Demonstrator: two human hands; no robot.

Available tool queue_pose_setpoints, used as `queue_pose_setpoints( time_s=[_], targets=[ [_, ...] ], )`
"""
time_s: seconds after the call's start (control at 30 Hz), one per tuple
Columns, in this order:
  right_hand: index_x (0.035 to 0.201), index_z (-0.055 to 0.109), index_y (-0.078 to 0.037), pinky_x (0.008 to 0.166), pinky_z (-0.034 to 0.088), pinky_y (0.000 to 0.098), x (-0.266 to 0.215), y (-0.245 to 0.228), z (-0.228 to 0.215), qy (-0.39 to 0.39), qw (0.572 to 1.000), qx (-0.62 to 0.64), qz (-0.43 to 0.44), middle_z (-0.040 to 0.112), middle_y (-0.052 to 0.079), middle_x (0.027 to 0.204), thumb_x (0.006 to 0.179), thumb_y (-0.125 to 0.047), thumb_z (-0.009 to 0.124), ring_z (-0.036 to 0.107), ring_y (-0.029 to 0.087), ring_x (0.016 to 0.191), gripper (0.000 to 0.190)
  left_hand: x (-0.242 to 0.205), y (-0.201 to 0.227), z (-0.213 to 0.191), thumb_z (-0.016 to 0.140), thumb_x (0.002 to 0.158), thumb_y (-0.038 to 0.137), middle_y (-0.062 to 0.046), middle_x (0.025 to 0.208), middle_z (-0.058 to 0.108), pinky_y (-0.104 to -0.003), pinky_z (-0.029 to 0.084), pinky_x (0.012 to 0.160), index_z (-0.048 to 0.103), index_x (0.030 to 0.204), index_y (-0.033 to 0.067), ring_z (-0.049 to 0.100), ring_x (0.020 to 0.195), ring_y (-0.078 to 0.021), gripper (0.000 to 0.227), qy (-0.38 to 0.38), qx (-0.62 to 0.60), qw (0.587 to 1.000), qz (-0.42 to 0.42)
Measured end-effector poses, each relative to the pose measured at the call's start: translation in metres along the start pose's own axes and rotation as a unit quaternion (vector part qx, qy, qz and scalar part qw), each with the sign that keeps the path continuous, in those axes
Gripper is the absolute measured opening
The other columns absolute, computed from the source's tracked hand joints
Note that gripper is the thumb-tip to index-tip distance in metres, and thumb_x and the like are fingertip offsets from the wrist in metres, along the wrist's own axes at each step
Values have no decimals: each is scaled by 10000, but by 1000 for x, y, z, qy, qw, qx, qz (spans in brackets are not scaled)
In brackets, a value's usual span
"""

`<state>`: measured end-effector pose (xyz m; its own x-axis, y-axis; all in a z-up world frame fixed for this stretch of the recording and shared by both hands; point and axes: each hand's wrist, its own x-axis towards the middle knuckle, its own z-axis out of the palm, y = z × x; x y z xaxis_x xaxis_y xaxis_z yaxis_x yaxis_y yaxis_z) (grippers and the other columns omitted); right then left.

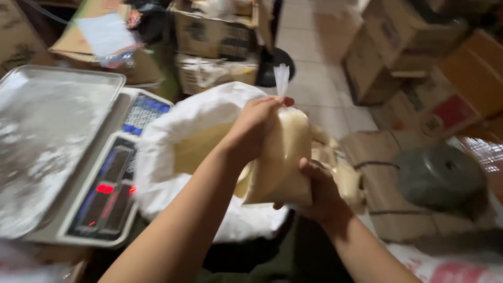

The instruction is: The person scoops a yellow powder from a large sack into small plastic bags using a blue scoop. They place each filled bag on a digital scale to check the weight, then tie the bag closed. The process is repeated for multiple bags.

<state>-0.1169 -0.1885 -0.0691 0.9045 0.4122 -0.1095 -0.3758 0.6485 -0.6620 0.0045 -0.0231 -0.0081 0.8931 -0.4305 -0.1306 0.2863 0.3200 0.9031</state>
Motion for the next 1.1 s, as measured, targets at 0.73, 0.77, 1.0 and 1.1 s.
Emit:
queue_pose_setpoints(
  time_s=[0.73,0.77,1.0,1.1],
  targets=[
    [1246,549,19,896,605,434,78,-80,-334,323,946,30,14,690,185,1154,928,-127,643,686,322,1077,362,92,-187,101,616,850,255,-236,1177,720,-382,555,935,635,1305,14,722,1083,-319,516,12,372,925,-76],
    [1253,548,20,905,602,425,86,-78,-342,341,940,17,14,696,175,1164,943,-86,637,682,305,1093,339,91,-185,98,633,843,254,-226,1176,722,-372,544,944,646,1296,20,714,1089,-309,510,15,380,922,-67],
    [1243,555,-6,895,593,397,102,-60,-356,349,936,-35,10,668,169,1138,982,-75,551,715,305,1041,270,83,-168,84,645,860,263,-191,1109,765,-351,549,927,721,1194,10,737,1069,-288,426,16,354,934,-39],
    [1227,606,24,838,612,381,106,-55,-344,327,944,-34,28,703,191,1124,999,-108,537,717,302,996,273,84,-161,89,649,838,246,-177,1095,770,-352,550,918,720,1206,32,742,1052,-284,432,29,345,936,-60]
  ],
)
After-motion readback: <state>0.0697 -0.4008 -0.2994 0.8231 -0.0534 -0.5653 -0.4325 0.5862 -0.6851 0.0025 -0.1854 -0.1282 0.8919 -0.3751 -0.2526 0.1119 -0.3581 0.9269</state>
